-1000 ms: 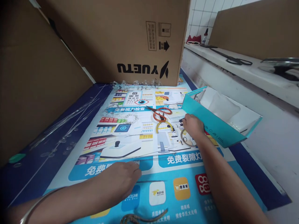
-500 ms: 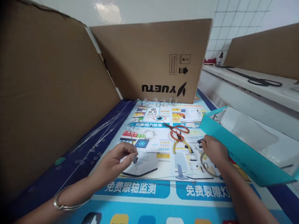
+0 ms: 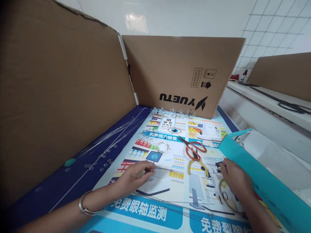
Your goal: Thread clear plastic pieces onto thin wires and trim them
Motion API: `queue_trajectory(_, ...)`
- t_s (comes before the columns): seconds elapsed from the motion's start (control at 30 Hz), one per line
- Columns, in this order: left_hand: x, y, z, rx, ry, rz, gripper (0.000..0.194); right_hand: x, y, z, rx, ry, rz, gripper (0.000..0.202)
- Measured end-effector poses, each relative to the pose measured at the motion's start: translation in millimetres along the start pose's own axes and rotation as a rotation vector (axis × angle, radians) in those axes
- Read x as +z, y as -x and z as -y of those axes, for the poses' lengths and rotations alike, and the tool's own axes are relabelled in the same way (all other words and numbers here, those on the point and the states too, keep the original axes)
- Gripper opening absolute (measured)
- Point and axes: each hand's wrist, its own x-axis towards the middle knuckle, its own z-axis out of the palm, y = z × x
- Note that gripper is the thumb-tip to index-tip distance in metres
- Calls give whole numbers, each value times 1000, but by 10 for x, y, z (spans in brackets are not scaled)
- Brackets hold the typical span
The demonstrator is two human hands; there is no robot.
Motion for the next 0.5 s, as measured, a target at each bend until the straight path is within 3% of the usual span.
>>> queue_trajectory(0.27,-29,-4,-36,-42,17,83,12,106,-27,-82,-61,12,-62,25)
queue_trajectory(0.5,-5,-3,-79,-72,5,59,12,-5,-6,-14,-49,-20,-60,19)
